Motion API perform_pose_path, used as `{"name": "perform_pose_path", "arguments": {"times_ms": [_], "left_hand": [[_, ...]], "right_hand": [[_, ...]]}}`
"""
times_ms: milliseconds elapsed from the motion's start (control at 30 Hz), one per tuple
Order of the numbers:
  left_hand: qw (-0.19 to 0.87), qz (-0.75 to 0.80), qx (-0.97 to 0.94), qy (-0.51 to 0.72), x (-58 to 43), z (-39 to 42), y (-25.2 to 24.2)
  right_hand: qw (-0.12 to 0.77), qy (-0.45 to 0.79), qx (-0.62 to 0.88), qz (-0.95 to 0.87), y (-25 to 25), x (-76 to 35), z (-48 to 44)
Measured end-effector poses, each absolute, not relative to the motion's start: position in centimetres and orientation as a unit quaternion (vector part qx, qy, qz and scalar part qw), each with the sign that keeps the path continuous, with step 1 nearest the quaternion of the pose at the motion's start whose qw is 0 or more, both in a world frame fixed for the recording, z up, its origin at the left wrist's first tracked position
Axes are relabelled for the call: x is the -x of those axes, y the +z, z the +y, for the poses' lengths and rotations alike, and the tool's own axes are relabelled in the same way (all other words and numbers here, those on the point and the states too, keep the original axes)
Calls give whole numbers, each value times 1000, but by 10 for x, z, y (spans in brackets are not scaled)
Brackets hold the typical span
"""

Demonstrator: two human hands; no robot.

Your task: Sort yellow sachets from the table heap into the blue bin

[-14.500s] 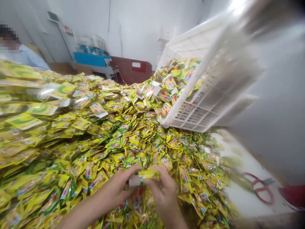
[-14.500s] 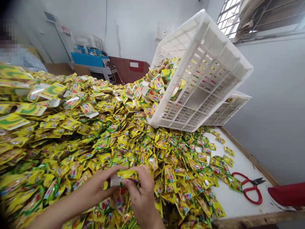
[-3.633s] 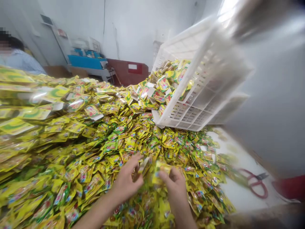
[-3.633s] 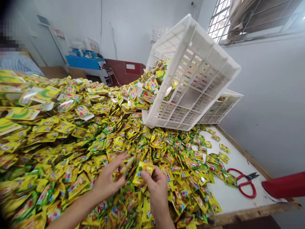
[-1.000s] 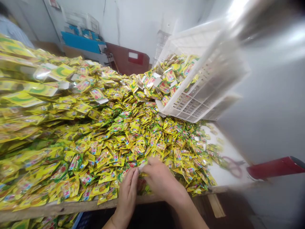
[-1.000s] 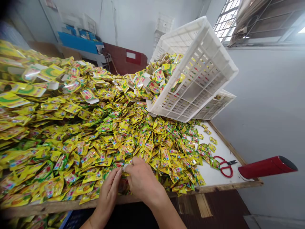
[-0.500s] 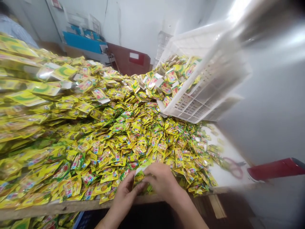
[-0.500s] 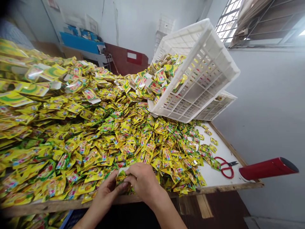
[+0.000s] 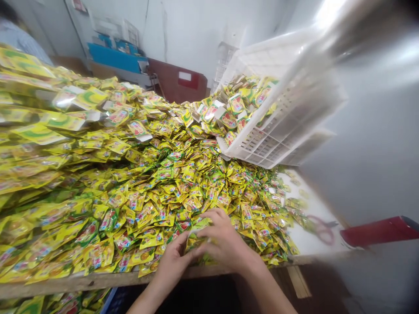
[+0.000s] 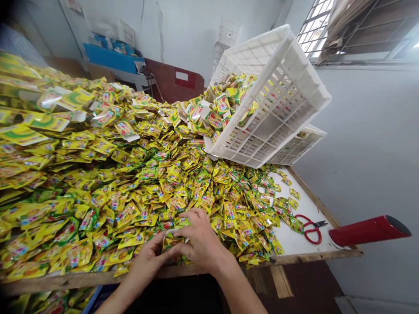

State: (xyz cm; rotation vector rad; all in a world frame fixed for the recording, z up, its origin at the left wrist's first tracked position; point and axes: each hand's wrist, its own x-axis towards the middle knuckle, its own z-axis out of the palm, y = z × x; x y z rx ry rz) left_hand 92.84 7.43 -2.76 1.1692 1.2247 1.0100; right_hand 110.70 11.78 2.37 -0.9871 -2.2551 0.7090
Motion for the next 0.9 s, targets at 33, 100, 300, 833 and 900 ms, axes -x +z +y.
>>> {"name": "perform_pose_path", "arguments": {"times_ms": [33, 100, 300, 833, 900], "left_hand": [[553, 519, -492, 428, -928, 75, -28], [556, 521, -493, 420, -928, 76, -28], [561, 529, -486, 411, -922, 69, -29], [622, 530, -399, 416, -915, 76, 9], [582, 551, -419, 427, -916, 76, 3]], "right_hand": [[274, 266, 369, -847, 23, -1108, 116], [257, 281, 371, -847, 18, -1107, 112], [417, 471, 445, -637, -4, -1106, 105], [435, 705, 391, -401, -21, -1087, 96], [453, 662, 416, -428, -21, -1086, 98]]}}
